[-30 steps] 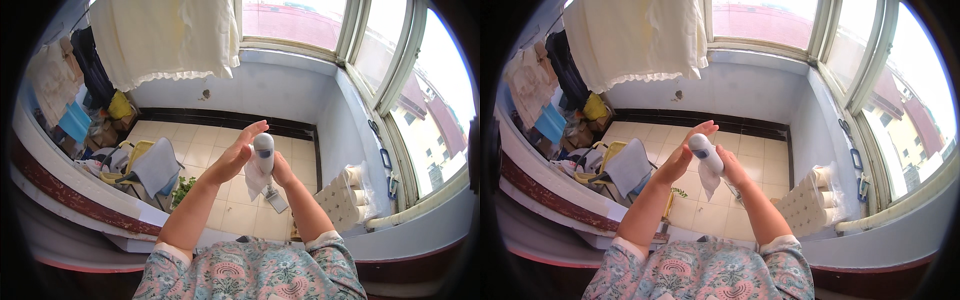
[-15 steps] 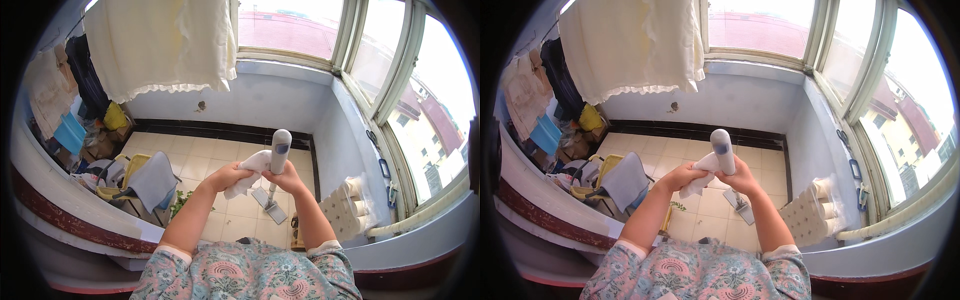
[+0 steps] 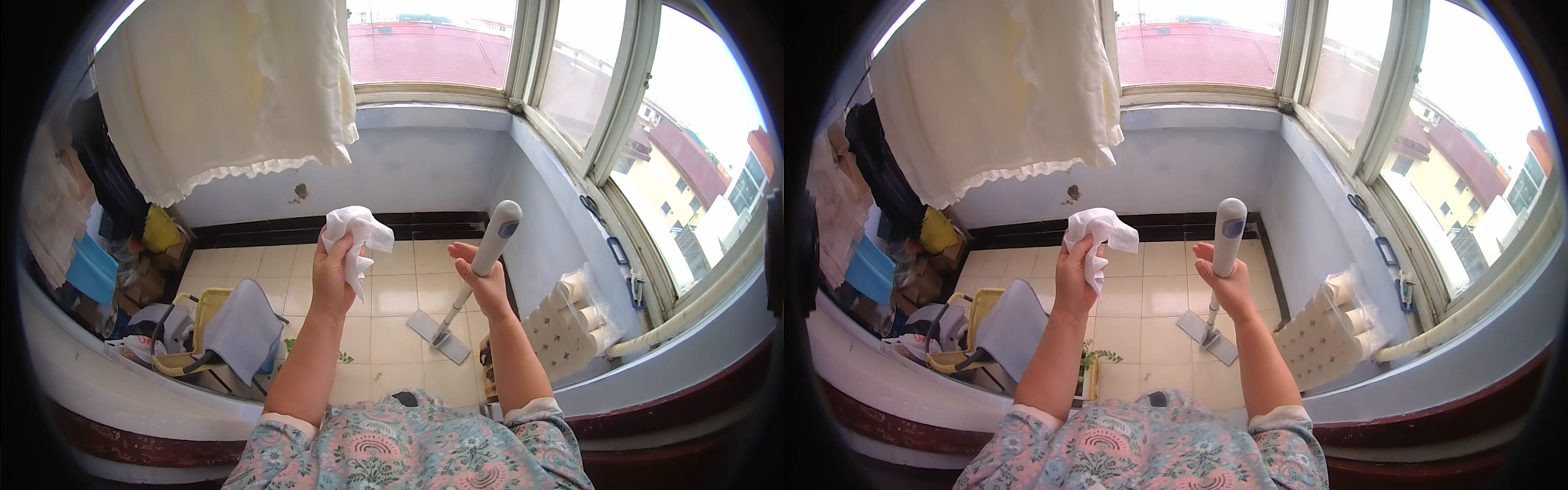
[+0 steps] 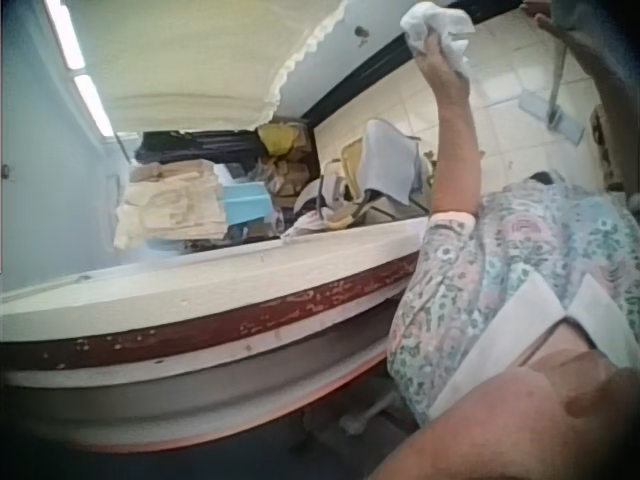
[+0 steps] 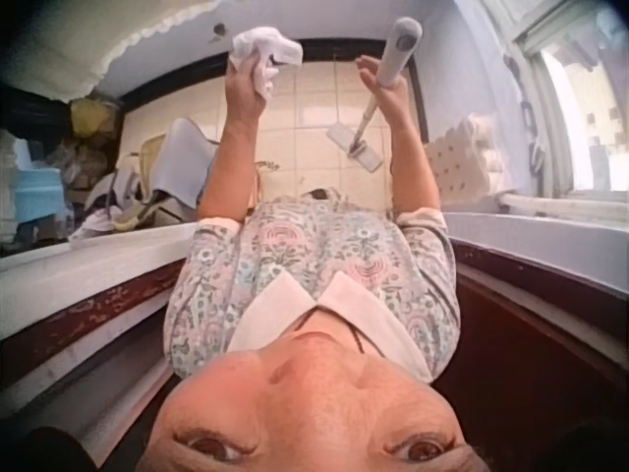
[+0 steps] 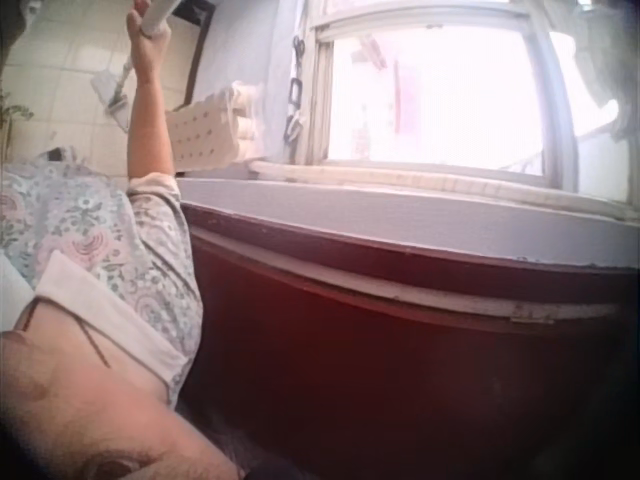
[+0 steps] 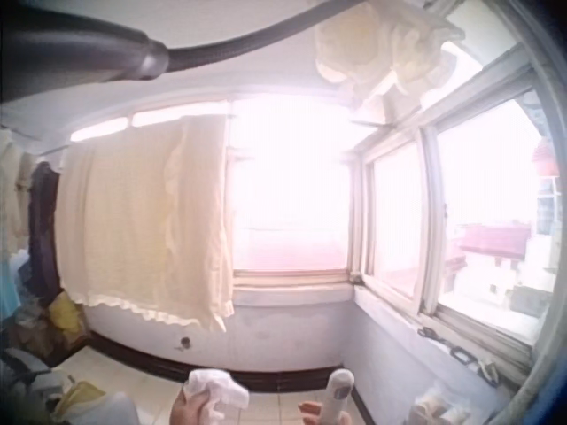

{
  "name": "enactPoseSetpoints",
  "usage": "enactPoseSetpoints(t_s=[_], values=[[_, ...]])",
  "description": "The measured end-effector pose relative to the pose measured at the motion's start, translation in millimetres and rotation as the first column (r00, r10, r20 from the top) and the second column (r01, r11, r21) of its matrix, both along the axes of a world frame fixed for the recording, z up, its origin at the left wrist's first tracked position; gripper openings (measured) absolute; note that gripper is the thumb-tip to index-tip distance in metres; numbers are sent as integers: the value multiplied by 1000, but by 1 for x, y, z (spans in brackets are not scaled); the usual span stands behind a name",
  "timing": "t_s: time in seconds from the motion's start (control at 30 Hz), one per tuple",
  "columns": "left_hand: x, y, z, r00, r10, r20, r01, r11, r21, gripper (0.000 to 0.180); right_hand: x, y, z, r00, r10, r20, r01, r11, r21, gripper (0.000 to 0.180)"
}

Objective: The person mops the tiled floor of a balcony and a bedroom using a flat mop and a white cloth. They wipe the mop handle with the cloth and move an orange stool to clean underneath it.

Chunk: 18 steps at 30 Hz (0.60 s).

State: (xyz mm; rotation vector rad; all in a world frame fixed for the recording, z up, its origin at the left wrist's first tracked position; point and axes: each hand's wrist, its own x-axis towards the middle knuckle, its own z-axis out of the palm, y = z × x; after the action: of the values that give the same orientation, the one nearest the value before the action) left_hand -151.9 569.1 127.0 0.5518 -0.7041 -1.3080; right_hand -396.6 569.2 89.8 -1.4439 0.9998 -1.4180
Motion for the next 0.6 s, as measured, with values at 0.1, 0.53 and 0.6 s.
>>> enactPoseSetpoints(t_s=[0.1,0.53,0.6], values=[[-15,7,6,966,-216,144,219,976,-7,38,-15,1,8,982,189,5,-188,977,97,45],[-97,-2,-44,839,-464,284,448,885,125,21,-43,-3,1,994,82,74,-93,983,157,28],[-93,-11,-42,868,-467,168,457,884,97,16,-52,-8,5,992,87,96,-101,983,153,30]])
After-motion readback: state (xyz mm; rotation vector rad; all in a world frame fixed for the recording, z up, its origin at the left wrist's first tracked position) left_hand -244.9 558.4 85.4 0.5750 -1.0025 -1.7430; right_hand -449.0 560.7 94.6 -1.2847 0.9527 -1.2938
